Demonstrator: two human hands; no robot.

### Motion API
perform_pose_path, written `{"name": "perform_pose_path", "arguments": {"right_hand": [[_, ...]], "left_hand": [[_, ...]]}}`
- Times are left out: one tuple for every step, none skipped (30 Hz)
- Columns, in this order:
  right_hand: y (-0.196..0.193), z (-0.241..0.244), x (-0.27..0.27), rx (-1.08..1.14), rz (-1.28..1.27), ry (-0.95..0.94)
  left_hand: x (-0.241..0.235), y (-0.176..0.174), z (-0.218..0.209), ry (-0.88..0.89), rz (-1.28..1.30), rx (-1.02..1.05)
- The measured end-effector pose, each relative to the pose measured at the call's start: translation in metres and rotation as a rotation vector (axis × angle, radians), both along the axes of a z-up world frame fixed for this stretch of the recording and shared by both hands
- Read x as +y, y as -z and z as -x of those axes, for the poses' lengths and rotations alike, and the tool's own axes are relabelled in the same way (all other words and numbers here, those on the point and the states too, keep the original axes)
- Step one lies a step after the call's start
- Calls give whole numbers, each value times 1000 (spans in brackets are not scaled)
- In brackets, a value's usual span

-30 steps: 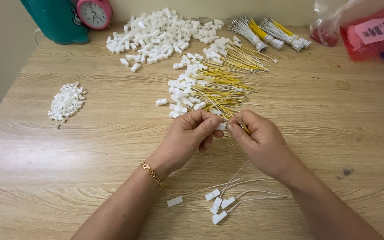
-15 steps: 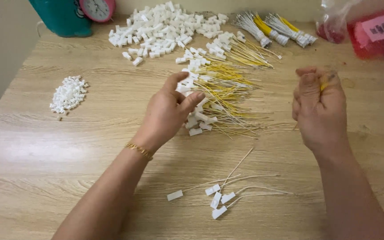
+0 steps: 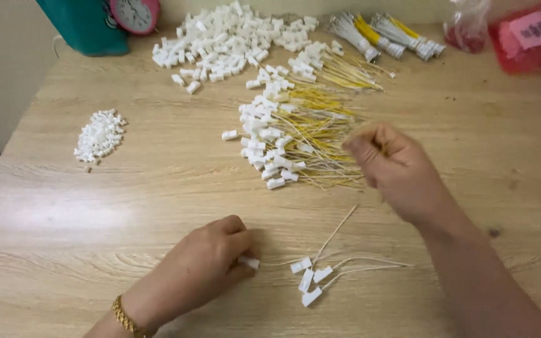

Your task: The person assembles small white LED components by hand, inserting yellow wires into the white plastic housings. They repeatedly pick up a housing and a wire, connect them, and place the finished unit on the table.

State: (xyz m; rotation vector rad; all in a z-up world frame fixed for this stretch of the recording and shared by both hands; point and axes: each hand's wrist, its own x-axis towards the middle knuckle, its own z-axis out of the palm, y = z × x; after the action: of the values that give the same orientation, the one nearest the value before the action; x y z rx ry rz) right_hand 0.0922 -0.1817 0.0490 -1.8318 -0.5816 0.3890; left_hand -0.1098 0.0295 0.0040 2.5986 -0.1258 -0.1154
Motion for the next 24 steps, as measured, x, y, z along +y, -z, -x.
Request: {"name": "perform_pose_path", "arguments": {"right_hand": [[3,0,1,-10,-3,-2],[6,0,3,22,-32,-5],[10,0,4,55,-60,-8],[8,0,4,46,-62,-13],[7,1,4,61,-51,-4],[7,2,4,76,-43,7],[7,1,5,66,-46,2],[7,0,4,66,-25,26],[7,-1,3,65,-4,50],[5,1,3,59,-5,52],[3,3,3,13,-90,62],[2,5,3,-30,-173,73],[2,2,2,-33,-173,75],[2,0,0,-56,-190,109],[3,-2,-1,-81,-208,142],[1,-2,-3,-79,-206,147],[-2,-3,-3,-99,-209,184],[-4,-2,-4,-117,-211,216],[-9,-1,-3,-112,-207,218],[-14,1,-2,-149,-167,201],[-19,3,0,-186,-127,183],[-15,5,1,-183,-123,182],[-10,8,3,-281,-110,126],[-6,10,4,-379,-98,68]], "left_hand": [[3,-5,-7,-2,-3,-10],[6,-9,-14,-50,19,-1],[9,-14,-20,-97,41,8],[8,-26,-28,-103,40,-1],[7,-39,-36,-164,78,-10],[7,-51,-44,-224,114,-19],[7,-55,-52,-228,112,-30],[6,-60,-61,-205,153,-133],[5,-64,-70,-182,194,-237],[4,-63,-77,-180,194,-242],[3,-62,-85,-220,181,-241],[1,-60,-93,-261,169,-237],[4,-53,-99,-258,170,-239],[7,-46,-106,-324,176,-272],[10,-38,-112,-391,182,-305],[9,-39,-113,-386,184,-302],[7,-40,-114,-426,266,-274],[6,-41,-113,-471,346,-244],[2,-38,-114,-471,349,-238],[-2,-35,-113,-463,416,-194],[-5,-33,-113,-455,482,-150],[-7,-26,-113,-457,485,-146],[-10,-20,-114,-424,626,-205],[-12,-14,-114,-390,766,-265]]}}
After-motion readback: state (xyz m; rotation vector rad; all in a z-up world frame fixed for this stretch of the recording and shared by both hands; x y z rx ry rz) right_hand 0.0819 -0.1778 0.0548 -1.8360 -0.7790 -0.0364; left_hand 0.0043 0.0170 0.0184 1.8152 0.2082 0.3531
